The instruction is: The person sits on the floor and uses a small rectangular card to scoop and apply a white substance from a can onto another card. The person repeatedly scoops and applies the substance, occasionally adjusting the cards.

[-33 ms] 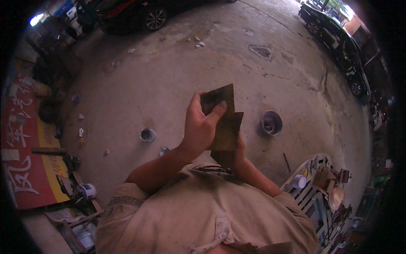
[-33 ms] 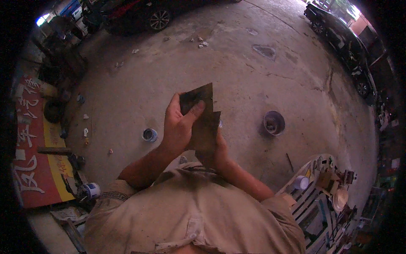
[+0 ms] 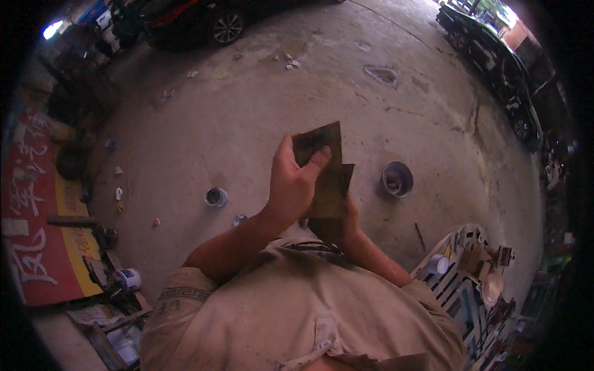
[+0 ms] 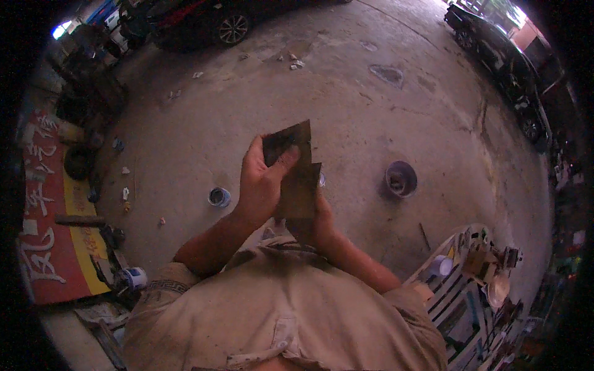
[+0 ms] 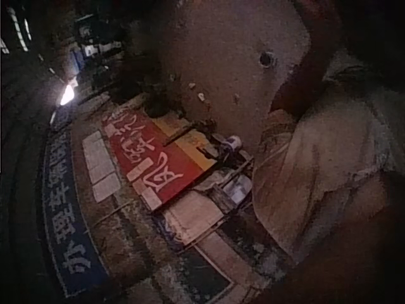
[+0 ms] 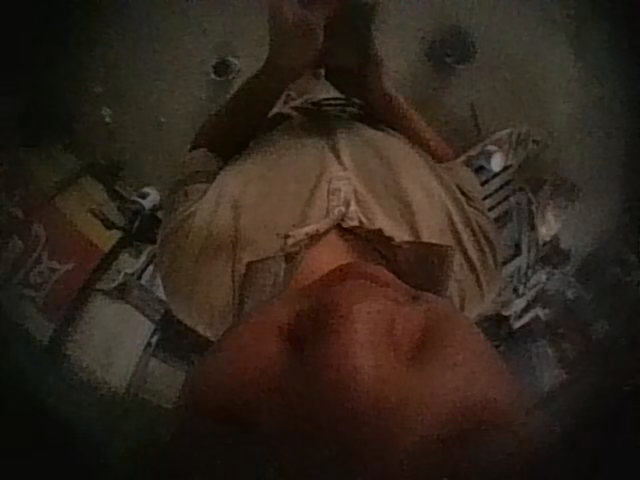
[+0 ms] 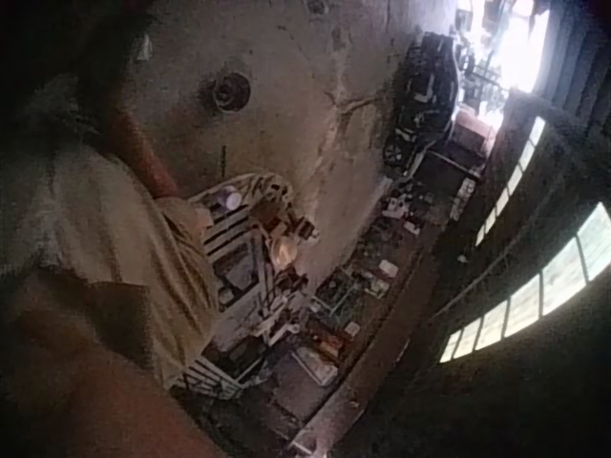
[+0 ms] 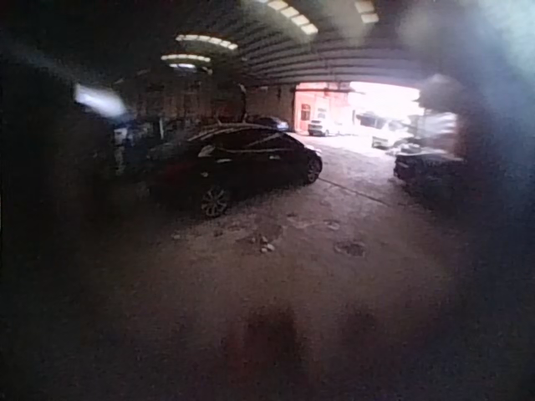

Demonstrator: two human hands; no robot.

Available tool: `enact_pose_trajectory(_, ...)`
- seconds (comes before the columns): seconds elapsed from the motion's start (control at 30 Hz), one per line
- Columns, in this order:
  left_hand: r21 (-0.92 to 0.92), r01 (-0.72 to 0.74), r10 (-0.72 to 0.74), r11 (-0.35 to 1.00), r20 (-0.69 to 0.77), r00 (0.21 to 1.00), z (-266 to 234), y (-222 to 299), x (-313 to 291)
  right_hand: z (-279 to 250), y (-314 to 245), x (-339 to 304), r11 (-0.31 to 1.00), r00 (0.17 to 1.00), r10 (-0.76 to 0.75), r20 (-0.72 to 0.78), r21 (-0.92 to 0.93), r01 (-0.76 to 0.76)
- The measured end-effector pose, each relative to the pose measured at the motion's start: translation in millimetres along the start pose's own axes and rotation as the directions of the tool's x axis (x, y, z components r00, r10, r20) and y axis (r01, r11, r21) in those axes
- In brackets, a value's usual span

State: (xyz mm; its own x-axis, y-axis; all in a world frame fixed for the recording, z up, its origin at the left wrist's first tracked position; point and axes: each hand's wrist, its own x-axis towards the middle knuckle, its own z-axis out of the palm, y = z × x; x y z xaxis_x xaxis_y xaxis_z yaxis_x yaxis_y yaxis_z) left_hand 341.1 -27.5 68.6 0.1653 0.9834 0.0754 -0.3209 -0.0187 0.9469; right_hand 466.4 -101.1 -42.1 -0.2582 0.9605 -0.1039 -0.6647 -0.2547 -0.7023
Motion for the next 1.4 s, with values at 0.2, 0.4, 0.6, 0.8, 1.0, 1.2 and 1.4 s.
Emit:
enact_pose_trajectory(0.2,-0.023,-0.053,0.05,0.998,-0.109,0.993,-3,11,18,2,13,14,0.979,0.978,0.169,-0.122,0.14,-0.151)
enact_pose_trajectory(0.4,-0.191,0.163,-0.172,0.968,-0.027,0.985,-5,8,-5,-10,-60,44,0.794,0.982,-0.151,0.117,0.605,0.05)
enact_pose_trajectory(0.6,0.033,0.247,-0.249,0.969,0.13,0.96,14,-23,-36,11,-107,65,0.809,0.908,-0.416,0.052,0.478,0.343)
enact_pose_trajectory(0.8,0.043,0.157,-0.161,0.987,0.122,0.979,16,-21,-45,40,-116,59,0.851,0.858,-0.499,0.117,0.25,0.461)
enact_pose_trajectory(1.0,0.122,0.074,-0.086,0.99,0.102,0.991,17,-24,-45,47,-113,49,0.891,0.902,-0.431,-0.011,0.155,0.428)
enact_pose_trajectory(1.2,0.11,0.087,-0.098,0.99,0.102,0.99,14,-25,-41,51,-103,43,0.885,0.905,-0.426,-0.008,0.203,0.418)
enact_pose_trajectory(1.4,0.102,0.056,-0.066,0.993,0.098,0.993,11,-21,-39,51,-93,47,0.859,0.895,-0.446,0.015,0.288,0.423)
